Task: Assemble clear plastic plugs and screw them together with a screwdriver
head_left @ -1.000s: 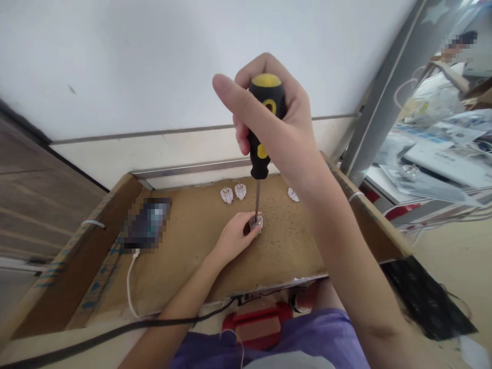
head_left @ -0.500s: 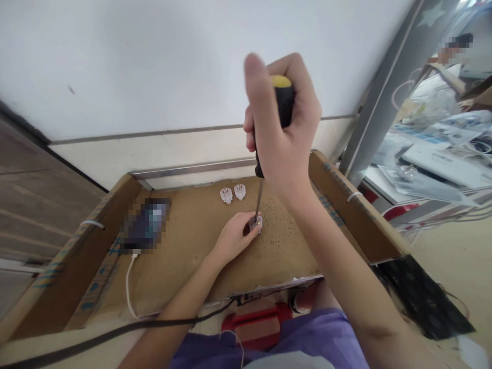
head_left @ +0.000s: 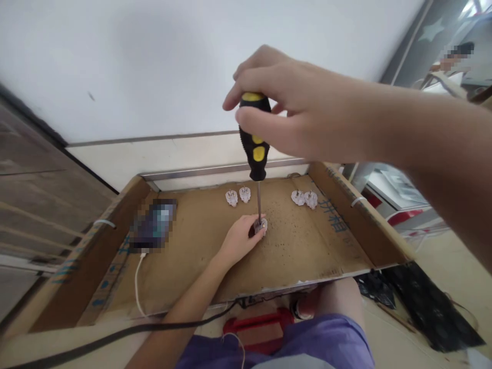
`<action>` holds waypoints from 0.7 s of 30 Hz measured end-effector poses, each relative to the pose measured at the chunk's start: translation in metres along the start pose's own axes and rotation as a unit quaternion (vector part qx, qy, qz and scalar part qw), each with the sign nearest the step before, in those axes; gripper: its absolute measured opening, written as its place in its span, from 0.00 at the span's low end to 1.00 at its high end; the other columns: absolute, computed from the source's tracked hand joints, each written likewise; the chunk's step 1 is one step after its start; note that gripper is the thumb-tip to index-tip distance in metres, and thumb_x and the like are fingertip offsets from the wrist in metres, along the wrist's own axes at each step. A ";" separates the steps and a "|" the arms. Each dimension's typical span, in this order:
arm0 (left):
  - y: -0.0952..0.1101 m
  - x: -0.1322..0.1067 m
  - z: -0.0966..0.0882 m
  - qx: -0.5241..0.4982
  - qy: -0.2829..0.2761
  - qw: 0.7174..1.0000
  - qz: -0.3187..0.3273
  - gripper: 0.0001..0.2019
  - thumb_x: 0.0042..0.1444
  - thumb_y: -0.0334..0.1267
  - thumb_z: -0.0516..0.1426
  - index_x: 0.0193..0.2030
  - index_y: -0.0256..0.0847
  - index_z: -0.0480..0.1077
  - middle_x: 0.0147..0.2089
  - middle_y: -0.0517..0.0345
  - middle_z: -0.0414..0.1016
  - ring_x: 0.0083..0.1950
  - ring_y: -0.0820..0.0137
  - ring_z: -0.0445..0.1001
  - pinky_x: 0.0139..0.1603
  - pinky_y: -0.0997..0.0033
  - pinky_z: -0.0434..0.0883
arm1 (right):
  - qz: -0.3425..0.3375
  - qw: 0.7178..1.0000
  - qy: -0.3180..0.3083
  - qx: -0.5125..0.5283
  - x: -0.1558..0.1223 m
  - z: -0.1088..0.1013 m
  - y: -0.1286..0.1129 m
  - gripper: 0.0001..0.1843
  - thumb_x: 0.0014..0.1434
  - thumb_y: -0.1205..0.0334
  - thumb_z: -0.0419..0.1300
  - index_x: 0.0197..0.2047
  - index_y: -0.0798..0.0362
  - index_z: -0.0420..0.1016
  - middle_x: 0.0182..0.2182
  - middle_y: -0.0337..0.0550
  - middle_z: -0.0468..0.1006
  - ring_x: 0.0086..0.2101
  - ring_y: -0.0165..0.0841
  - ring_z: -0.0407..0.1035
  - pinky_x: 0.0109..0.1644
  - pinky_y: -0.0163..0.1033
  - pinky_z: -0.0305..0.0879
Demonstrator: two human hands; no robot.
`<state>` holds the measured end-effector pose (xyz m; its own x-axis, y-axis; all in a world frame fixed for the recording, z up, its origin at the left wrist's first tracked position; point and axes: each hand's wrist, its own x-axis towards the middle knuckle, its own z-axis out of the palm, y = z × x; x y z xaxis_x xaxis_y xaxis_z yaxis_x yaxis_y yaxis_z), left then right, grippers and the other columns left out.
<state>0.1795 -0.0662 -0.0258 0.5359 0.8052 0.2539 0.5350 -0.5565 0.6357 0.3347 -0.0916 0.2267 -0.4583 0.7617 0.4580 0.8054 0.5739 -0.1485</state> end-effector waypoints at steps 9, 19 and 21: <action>-0.008 0.000 0.004 -0.010 0.024 1.000 0.017 0.12 0.59 0.36 0.51 0.49 0.41 0.68 0.45 0.55 0.75 0.47 0.67 0.71 0.50 0.64 0.68 | 0.026 0.994 -0.071 -0.077 -0.006 -0.004 -0.005 0.19 0.58 0.50 0.49 0.52 0.45 0.60 0.26 0.36 0.67 0.21 0.28 0.59 0.26 0.36 0.53; -0.003 0.000 0.003 0.001 0.023 1.000 -0.003 0.15 0.55 0.40 0.55 0.49 0.42 0.68 0.44 0.55 0.75 0.46 0.66 0.72 0.49 0.65 0.68 | 0.031 0.991 -0.126 -0.025 -0.004 -0.009 0.003 0.22 0.53 0.57 0.54 0.53 0.38 0.60 0.32 0.34 0.70 0.20 0.25 0.62 0.21 0.33 0.55; -0.004 0.000 0.004 0.001 0.029 1.000 -0.009 0.15 0.55 0.40 0.56 0.49 0.42 0.68 0.44 0.55 0.75 0.45 0.66 0.72 0.49 0.65 0.69 | 0.044 0.990 -0.065 -0.115 -0.006 -0.009 0.001 0.17 0.57 0.52 0.51 0.50 0.44 0.63 0.32 0.38 0.69 0.28 0.30 0.66 0.28 0.36 0.63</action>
<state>0.1801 -0.0646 -0.0306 0.4869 0.8259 0.2844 0.5452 -0.5417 0.6398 0.3423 -0.0984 0.2319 -0.4149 0.8464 0.3339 0.9019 0.4311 0.0279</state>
